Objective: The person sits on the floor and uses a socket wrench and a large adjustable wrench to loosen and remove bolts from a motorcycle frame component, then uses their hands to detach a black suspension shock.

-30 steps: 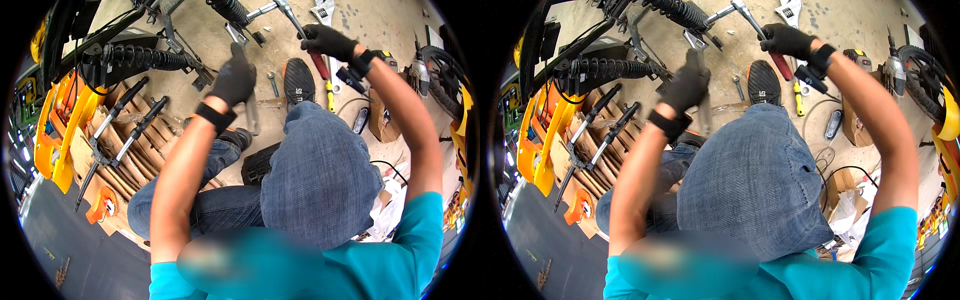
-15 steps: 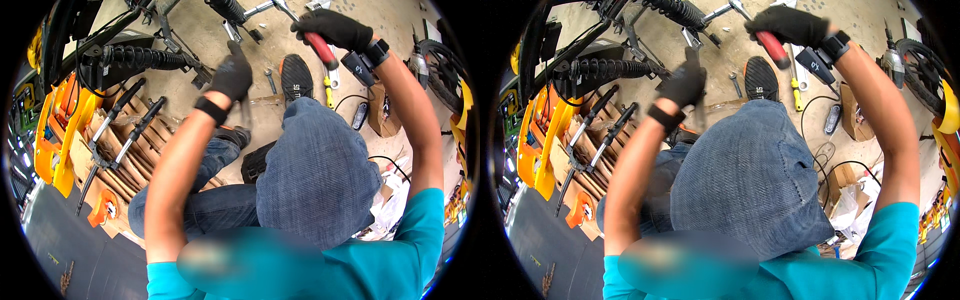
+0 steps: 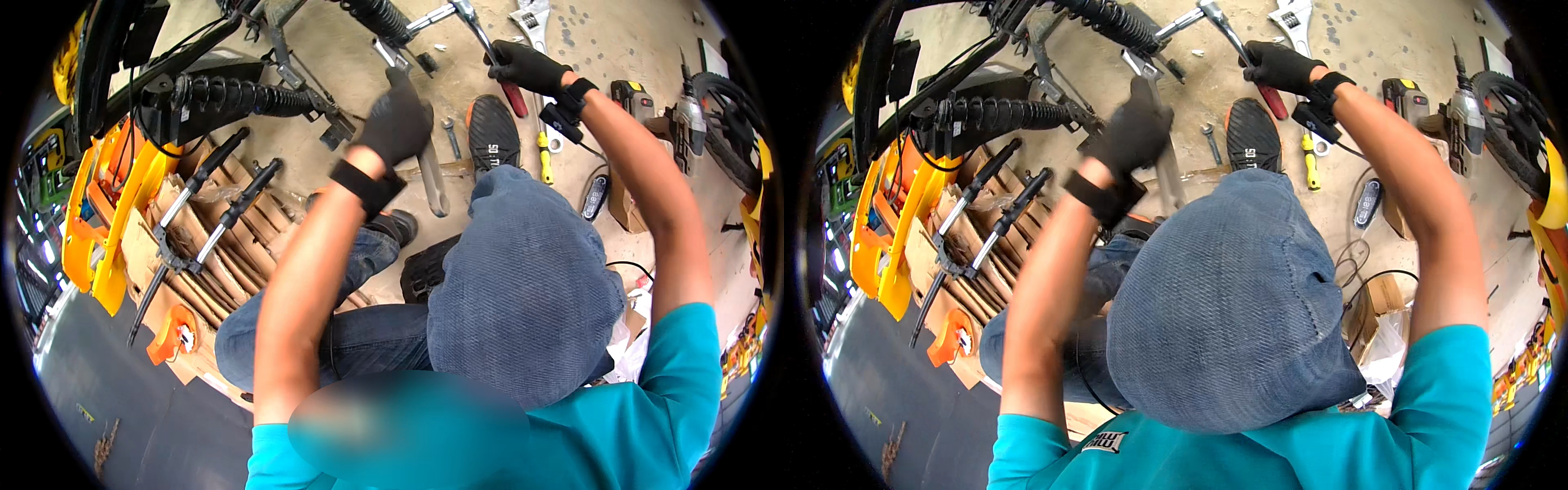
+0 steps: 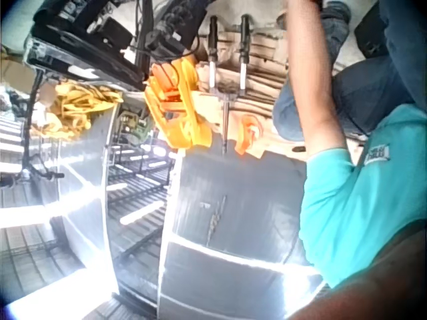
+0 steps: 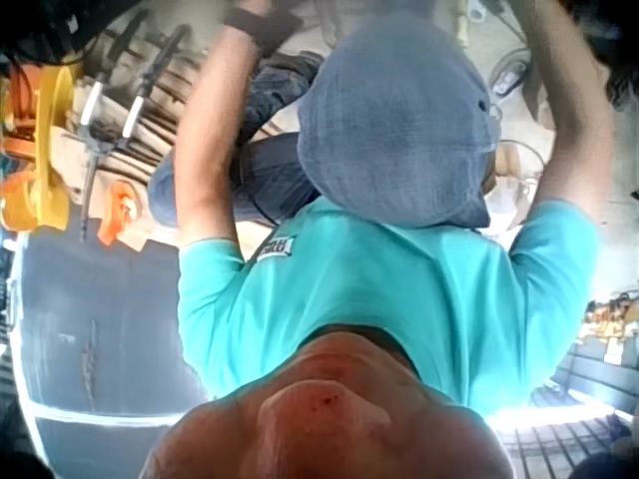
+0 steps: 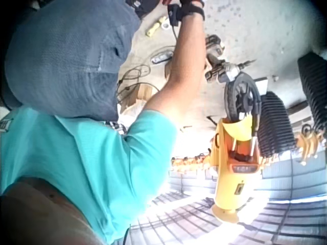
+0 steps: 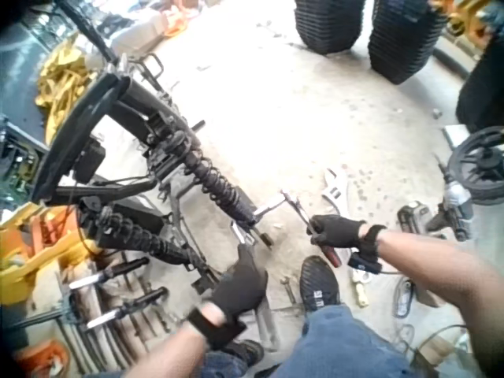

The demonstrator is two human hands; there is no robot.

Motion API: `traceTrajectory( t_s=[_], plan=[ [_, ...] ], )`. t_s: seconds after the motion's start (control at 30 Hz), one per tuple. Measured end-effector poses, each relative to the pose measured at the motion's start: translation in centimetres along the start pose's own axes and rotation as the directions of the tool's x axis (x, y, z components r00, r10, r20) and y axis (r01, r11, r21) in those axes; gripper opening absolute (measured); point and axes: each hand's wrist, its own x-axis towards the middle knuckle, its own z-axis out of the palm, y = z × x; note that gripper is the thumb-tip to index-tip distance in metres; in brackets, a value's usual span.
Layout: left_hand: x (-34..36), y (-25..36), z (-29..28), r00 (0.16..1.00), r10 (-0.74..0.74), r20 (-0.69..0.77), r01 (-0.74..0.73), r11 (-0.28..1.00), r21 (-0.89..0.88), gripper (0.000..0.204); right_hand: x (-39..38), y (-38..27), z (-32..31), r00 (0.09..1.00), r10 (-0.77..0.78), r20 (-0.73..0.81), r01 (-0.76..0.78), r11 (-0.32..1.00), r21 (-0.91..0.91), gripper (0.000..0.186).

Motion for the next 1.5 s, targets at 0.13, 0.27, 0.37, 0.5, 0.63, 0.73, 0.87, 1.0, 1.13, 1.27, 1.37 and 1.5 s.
traceTrajectory(
  t_s=[0.13,0.27,0.37,0.5,0.63,0.73,0.87,1.0,1.13,1.27,1.37,1.5],
  plan=[
    [2.5,-1.1,-9.2,0.913,0.174,0.370,-0.007,0.911,-0.412,0.032,1.6,1.3,0.8,0.999,0.033,-0.043,-0.030,0.997,0.068,0.026],
    [2.3,-1.7,-11.2,0.881,0.081,0.466,0.153,0.883,-0.444,0.024,0.1,0.0,-0.6,1.000,0.012,0.016,-0.014,0.992,0.129,0.027],
    [2.0,-2.4,-5.6,0.959,0.114,0.261,-0.121,0.993,0.009,0.042,-2.2,-1.5,-2.4,0.994,-0.016,0.108,-0.019,0.949,0.316,0.028],
    [-0.2,-0.7,3.6,0.996,-0.086,0.024,0.075,0.955,0.287,0.076,-3.0,-6.5,-5.9,0.986,0.001,0.168,-0.048,0.959,0.279,0.035],
    [-0.4,0.4,6.7,0.982,-0.154,-0.110,0.177,0.954,0.243,0.080,-2.4,-9.2,-9.6,0.712,-0.681,0.171,0.695,0.647,-0.315,0.031],
    [-0.1,0.2,7.4,0.983,-0.129,-0.132,0.156,0.962,0.222,0.083,-2.1,-8.2,-7.5,0.996,-0.046,0.073,0.034,0.987,0.156,0.041],
    [-0.8,-0.2,3.0,0.997,-0.041,-0.067,0.046,0.996,0.073,0.070,-3.0,-4.7,-3.4,0.989,0.064,0.136,-0.050,0.994,-0.102,0.030],
    [1.6,-2.9,-3.9,0.987,0.134,0.089,-0.118,0.980,-0.161,0.031,-0.9,-0.1,1.1,0.997,0.001,-0.074,-0.010,0.992,-0.126,0.027],
    [1.8,-0.7,-11.5,0.900,0.095,0.425,0.161,0.834,-0.528,0.039,0.5,2.2,2.0,0.979,-0.061,-0.192,0.055,0.998,-0.035,0.030],
    [1.9,-2.6,-7.6,0.931,0.089,0.354,0.058,0.921,-0.385,0.040,-1.2,0.0,-0.5,1.000,0.026,-0.014,-0.025,0.997,0.066,0.030],
    [-0.2,-1.5,-1.2,0.997,0.076,0.031,-0.079,0.992,0.097,0.054,-3.6,-2.8,-3.2,0.990,0.025,0.139,-0.059,0.968,0.244,0.032],
    [-0.6,-0.8,4.8,0.995,-0.066,-0.080,0.082,0.970,0.230,0.079,-3.7,-5.8,-5.9,0.979,-0.194,0.056,0.161,0.917,0.365,0.038]
  ],
)
